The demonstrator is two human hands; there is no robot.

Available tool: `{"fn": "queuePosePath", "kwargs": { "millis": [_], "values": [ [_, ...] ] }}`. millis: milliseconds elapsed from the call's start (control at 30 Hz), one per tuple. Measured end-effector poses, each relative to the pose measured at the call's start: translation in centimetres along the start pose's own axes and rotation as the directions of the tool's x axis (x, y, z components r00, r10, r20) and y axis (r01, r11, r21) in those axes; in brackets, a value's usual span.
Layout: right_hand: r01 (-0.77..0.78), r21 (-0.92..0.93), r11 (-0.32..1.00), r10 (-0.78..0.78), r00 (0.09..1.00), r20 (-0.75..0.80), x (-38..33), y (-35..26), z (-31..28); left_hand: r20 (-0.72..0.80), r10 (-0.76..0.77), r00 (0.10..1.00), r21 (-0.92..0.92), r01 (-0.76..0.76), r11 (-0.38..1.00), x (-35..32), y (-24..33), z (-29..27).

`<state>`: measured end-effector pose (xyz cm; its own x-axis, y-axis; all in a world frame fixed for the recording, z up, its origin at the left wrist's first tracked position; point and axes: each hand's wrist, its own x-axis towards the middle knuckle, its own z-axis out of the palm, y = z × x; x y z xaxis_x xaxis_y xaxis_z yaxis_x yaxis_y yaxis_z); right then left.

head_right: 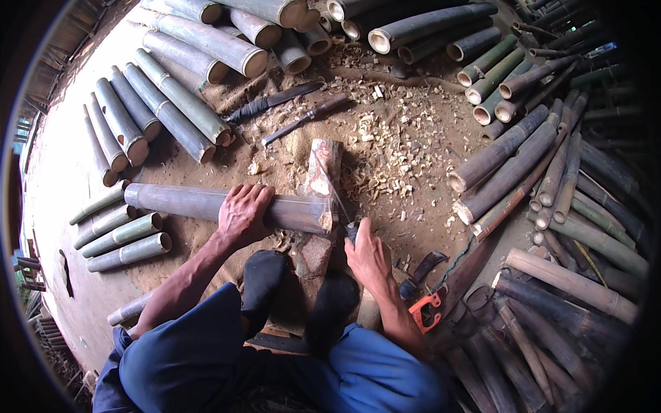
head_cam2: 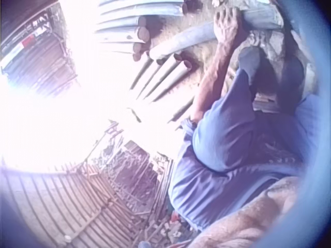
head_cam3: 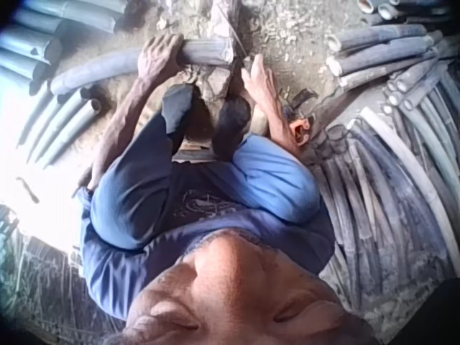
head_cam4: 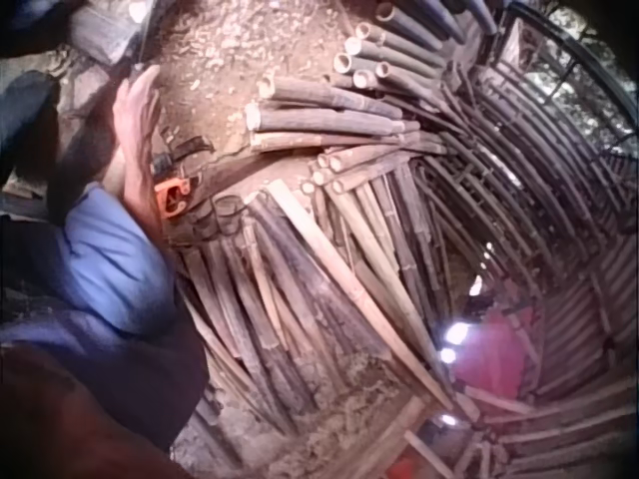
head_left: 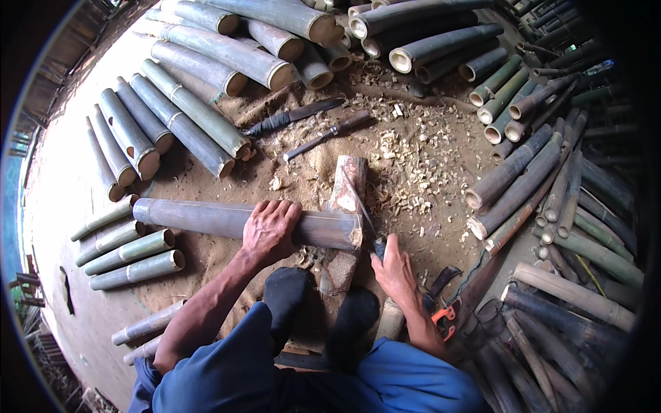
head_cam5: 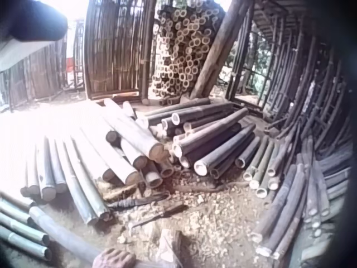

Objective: The person uses a saw to cut bamboo segments, handles various bamboo poles, and uses a knife to whittle and refine the edges of pre-cut bamboo pieces on a work surface.

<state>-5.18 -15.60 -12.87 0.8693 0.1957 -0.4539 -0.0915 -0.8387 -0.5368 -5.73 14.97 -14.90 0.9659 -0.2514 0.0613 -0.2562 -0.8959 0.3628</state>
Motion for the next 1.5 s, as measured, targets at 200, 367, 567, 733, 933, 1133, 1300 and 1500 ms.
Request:
{"fn": "queuePosePath", "kwargs": {
  "millis": [200,367,567,733,933,1133,1300,1500],
  "values": [
    [0.315,0.207,0.926,-0.265,0.935,-0.236,-3.5,-1.5,-0.3,-0.017,0.039,0.999,-0.004,-0.039,0.999,-1.4,-0.4,-0.1],
    [0.173,0.153,0.973,-0.14,0.969,-0.201,-4.4,-0.1,0.7,-0.038,0.048,0.998,0.046,-0.046,0.998,-1.8,0.0,0.3],
    [0.347,0.099,0.933,-0.296,0.892,-0.34,-5.4,-2.0,-1.5,0.33,-0.043,0.943,0.002,0.045,0.999,2.2,-0.4,-2.4],
    [0.217,-0.139,0.966,-0.234,0.965,-0.116,-1.9,-0.2,2.1,0.556,-0.144,0.818,-0.023,0.188,0.982,1.6,-2.8,-3.1],
    [0.288,0.041,0.957,-0.274,0.939,-0.207,-4.2,-4.2,-1.8,0.49,-0.078,0.868,-0.055,0.12,0.991,1.8,-2.7,-2.6],
    [0.176,-0.084,0.981,-0.184,0.978,-0.094,-1.5,-0.3,1.4,0.493,-0.087,0.866,-0.052,0.129,0.99,1.6,-2.5,-3.0],
    [0.227,-0.016,0.974,-0.226,0.957,-0.183,-3.4,-4.1,-2.0,0.47,-0.062,0.88,-0.074,0.11,0.991,2.2,-2.5,-2.6],
    [0.121,-0.136,0.983,-0.138,0.982,-0.126,-2.4,-0.4,-0.6,0.476,-0.015,0.879,-0.103,0.072,0.992,3.1,-2.0,-1.5]
  ]
}}
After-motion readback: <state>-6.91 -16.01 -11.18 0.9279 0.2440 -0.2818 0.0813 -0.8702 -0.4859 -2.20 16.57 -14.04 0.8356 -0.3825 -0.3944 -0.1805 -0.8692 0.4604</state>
